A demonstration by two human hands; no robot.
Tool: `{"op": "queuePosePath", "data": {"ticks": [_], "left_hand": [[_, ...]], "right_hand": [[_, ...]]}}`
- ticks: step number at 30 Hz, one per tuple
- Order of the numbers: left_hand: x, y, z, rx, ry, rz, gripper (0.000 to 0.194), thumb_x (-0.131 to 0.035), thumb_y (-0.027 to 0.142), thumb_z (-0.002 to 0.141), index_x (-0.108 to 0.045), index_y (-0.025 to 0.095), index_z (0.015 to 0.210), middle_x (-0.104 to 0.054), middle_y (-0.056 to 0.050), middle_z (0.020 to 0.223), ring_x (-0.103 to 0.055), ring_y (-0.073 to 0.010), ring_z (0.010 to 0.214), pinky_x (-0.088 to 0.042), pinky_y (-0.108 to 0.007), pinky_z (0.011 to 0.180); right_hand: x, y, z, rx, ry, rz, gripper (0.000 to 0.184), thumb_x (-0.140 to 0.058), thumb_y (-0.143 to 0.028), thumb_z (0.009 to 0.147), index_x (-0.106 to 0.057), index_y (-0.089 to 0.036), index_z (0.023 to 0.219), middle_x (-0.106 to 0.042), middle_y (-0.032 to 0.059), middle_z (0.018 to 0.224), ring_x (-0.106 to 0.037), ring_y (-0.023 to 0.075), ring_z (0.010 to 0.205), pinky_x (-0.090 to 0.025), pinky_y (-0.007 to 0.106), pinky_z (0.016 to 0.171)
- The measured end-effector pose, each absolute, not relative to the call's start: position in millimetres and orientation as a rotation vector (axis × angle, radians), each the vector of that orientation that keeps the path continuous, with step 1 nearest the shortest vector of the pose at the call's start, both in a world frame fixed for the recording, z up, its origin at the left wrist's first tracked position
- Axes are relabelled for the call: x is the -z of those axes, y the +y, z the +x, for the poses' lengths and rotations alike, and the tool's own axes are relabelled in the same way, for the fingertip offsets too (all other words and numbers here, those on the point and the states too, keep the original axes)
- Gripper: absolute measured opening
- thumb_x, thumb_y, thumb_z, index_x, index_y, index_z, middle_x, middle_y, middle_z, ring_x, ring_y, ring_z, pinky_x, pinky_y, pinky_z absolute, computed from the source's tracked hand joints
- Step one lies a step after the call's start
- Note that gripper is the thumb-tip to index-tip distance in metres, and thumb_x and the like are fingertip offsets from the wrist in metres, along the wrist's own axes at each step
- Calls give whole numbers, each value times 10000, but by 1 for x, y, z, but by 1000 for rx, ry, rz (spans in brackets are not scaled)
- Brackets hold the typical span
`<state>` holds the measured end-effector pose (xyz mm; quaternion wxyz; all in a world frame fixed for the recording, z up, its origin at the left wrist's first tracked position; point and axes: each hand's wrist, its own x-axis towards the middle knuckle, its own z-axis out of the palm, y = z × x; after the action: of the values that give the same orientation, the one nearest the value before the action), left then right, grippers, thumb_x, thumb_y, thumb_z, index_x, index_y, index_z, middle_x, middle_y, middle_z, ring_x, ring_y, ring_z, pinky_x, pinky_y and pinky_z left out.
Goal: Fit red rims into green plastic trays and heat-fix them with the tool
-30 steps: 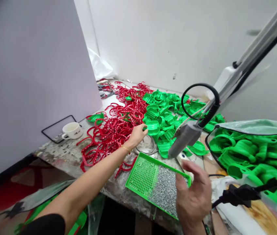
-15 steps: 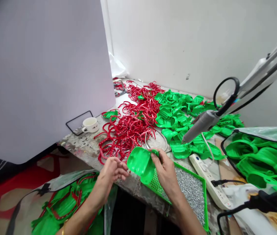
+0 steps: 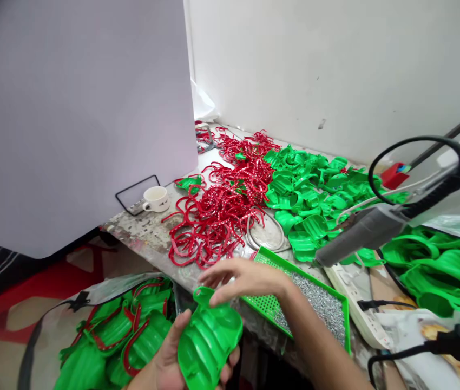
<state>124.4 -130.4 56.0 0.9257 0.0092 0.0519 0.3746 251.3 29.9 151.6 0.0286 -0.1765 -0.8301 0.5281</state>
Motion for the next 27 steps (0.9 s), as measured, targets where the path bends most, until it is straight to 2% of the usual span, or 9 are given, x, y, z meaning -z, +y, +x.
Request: {"op": "queuePosePath", "data": {"ticks": [1, 2, 3, 5, 8, 13, 19, 23, 27], "left_hand": [[-56, -129, 122, -793, 112, 9, 836, -602, 603, 678, -516, -23, 1225, -600, -234, 1174, -626, -249, 932, -424, -348, 827], [-55, -127, 119, -826, 125, 0, 802, -584, 574, 709, -503, -18, 1242, -581, -240, 1205, -623, -249, 948, -419, -356, 840], [-55, -126, 118, -858, 142, -12, 764, -559, 551, 741, -495, -11, 1254, -571, -242, 1222, -623, -247, 955, -411, -363, 857], [-54, -124, 117, -898, 174, -55, 710, -514, 524, 785, -492, -1, 1262, -570, -241, 1226, -623, -243, 961, -390, -378, 896], [-51, -124, 119, -918, 200, -146, 671, -498, 515, 798, -510, 16, 1246, -574, -224, 1227, -618, -231, 957, -362, -411, 946], [-43, -126, 111, -1030, 305, -168, 545, -592, 492, 746, -607, 100, 1123, -607, -177, 1198, -608, -258, 985, -335, -481, 990], [-27, -124, 90, -1163, 580, -50, 281, -590, 325, 797, -673, 105, 950, -693, -126, 936, -630, -187, 786, -407, -438, 934], [-24, -123, 86, -1150, 715, 114, 252, -581, 240, 783, -690, 67, 930, -697, -147, 950, -643, -229, 839, -426, -449, 927], [-24, -117, 85, -1173, 816, 196, 293, -621, 155, 695, -690, 92, 974, -701, -143, 1004, -650, -253, 923, -434, -417, 924]], "right_hand": [[-148, 42, 250, -1469, -2545, -671, 338, -659, -352, 783, -648, -279, 1113, -681, -1, 968, -633, 138, 840, -501, 244, 727], [-142, 55, 248, -1165, -2466, -882, 256, -638, -374, 796, -684, -277, 1029, -688, -6, 912, -635, 134, 795, -504, 243, 705], [-135, 68, 245, -988, -2368, -1019, 248, -563, -369, 852, -682, -243, 1030, -676, 31, 954, -626, 150, 857, -495, 276, 764], [-119, 92, 237, -758, -2248, -1185, 291, -462, -329, 903, -666, -178, 1047, -640, 101, 1006, -595, 195, 934, -456, 359, 849], [-97, 112, 226, -548, -2203, -1295, 230, -535, -249, 846, -659, -154, 1015, -589, 115, 1009, -573, 206, 919, -428, 358, 864], [-80, 107, 225, -389, -2244, -1349, 148, -527, -196, 818, -659, -173, 880, -548, 92, 951, -556, 189, 838, -422, 303, 768], [-64, 77, 250, -357, -2208, -1344, 92, -514, -198, 791, -590, -182, 840, -559, 54, 854, -533, 174, 765, -412, 289, 716], [-56, 61, 265, -346, -2108, -1323, 93, -511, -243, 797, -574, -176, 812, -562, 42, 807, -528, 168, 712, -426, 296, 689], [-57, 58, 269, -286, -1975, -1310, 162, -479, -283, 832, -583, -177, 895, -575, 66, 862, -534, 196, 800, -434, 338, 763]]}}
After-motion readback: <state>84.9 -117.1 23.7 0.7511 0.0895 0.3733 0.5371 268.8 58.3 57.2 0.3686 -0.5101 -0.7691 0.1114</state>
